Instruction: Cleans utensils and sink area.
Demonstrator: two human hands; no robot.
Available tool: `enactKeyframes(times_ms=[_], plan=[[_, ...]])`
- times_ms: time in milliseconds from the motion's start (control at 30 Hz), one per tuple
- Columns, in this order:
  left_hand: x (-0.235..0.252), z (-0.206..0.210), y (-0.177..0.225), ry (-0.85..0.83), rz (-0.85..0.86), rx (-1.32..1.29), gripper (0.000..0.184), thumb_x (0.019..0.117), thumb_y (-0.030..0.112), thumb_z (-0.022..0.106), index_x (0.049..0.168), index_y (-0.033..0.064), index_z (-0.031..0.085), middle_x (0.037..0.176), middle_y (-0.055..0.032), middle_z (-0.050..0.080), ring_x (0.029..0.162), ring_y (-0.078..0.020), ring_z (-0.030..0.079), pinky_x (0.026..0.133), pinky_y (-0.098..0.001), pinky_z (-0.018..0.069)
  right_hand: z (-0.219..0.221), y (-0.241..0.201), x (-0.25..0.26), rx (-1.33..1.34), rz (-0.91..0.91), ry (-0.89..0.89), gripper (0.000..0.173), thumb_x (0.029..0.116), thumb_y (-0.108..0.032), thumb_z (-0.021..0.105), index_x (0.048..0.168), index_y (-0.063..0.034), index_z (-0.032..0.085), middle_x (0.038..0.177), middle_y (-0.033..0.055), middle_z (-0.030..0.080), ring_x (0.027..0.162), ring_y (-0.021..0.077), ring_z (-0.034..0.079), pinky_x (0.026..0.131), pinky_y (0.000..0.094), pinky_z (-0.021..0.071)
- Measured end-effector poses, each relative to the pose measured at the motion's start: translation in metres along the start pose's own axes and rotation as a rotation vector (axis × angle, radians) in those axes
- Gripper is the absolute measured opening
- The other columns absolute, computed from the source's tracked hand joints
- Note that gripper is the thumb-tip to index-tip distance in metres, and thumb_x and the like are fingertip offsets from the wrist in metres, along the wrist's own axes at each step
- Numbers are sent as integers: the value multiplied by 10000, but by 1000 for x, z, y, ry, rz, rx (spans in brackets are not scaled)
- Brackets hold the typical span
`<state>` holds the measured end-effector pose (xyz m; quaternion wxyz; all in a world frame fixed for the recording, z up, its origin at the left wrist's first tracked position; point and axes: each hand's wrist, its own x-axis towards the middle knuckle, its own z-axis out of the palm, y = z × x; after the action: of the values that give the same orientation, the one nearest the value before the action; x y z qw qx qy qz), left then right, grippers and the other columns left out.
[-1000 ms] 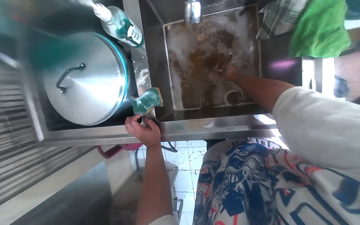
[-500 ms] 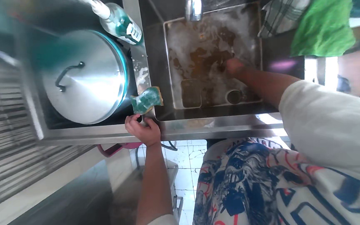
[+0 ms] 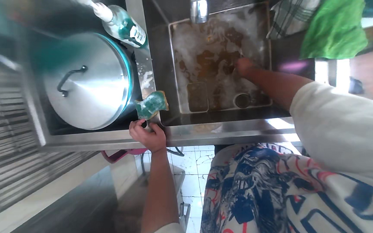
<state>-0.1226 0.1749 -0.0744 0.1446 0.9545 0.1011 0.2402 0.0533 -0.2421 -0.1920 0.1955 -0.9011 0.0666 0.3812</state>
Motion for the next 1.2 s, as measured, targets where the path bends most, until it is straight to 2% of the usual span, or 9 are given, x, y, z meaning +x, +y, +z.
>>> enactKeyframes(times_ms=[200, 333, 467, 600, 700, 867, 967, 1100, 1200], plan=[[1, -1, 0, -5, 5, -2, 319, 917, 164, 570, 1154, -43, 621, 1261, -291, 601, 1306, -449, 504, 1150, -524, 345, 7, -15, -9, 70, 53, -18, 384, 969, -96, 671, 1291, 103, 608, 1342, 321, 603, 1269, 490, 584, 1042, 662, 472], [0, 0, 0, 1, 6, 1, 306, 920, 161, 566, 1145, -39, 623, 1253, -286, 603, 1302, -436, 509, 1146, -505, 352, 14, -24, -3, 234, 96, -22, 352, 1034, -154, 596, 1310, 65, 615, 1360, 287, 610, 1282, 449, 592, 1064, 618, 472], [1, 1, -1, 9, 14, -6, 299, 916, 157, 565, 1135, -38, 624, 1233, -273, 614, 1282, -427, 522, 1132, -501, 364, 19, -29, 6, 339, 140, 12, 335, 1011, -148, 617, 1273, 59, 642, 1353, 281, 617, 1279, 432, 597, 1061, 605, 480], [1, 1, -1, 7, 18, 0, 302, 913, 161, 564, 1133, -38, 622, 1229, -275, 613, 1280, -428, 522, 1129, -501, 361, 18, -31, 5, 477, 209, 25, 401, 1058, -196, 544, 1365, 60, 579, 1440, 268, 560, 1356, 405, 541, 1114, 565, 444], [1, 1, -2, 22, 24, 2, 296, 909, 163, 566, 1129, -29, 620, 1224, -265, 615, 1276, -420, 523, 1129, -496, 360, 19, -29, 0, 504, 233, 39, 440, 1081, -230, 516, 1413, 59, 542, 1480, 272, 525, 1398, 405, 502, 1147, 570, 410], [-1, 1, -3, 19, 23, 0, 309, 916, 174, 561, 1135, -34, 625, 1235, -272, 614, 1290, -421, 519, 1141, -493, 353, 32, -21, 7, 608, 283, 64, 433, 1064, -222, 554, 1381, 73, 560, 1427, 278, 566, 1337, 409, 555, 1113, 563, 447], [0, 1, -2, 20, 16, -4, 307, 914, 170, 566, 1134, -35, 624, 1242, -273, 610, 1292, -415, 520, 1141, -495, 356, 22, -25, -1, 416, 208, 21, 430, 1077, -200, 516, 1405, 77, 544, 1480, 277, 526, 1404, 412, 496, 1153, 568, 403], [0, -1, 0, -2, 13, -24, 306, 921, 159, 572, 1143, -46, 621, 1244, -282, 608, 1300, -436, 511, 1141, -514, 354, 15, -18, 1, 391, 155, 48, 417, 954, -74, 672, 1340, 61, 592, 1390, 296, 582, 1308, 445, 568, 1068, 622, 465], [1, -1, 0, -1, 13, -12, 302, 910, 153, 575, 1132, -45, 627, 1234, -282, 615, 1287, -438, 521, 1135, -503, 366, 11, -17, -2, 364, 158, 39, 417, 967, -76, 658, 1351, 69, 582, 1401, 300, 574, 1318, 454, 559, 1077, 615, 461]])
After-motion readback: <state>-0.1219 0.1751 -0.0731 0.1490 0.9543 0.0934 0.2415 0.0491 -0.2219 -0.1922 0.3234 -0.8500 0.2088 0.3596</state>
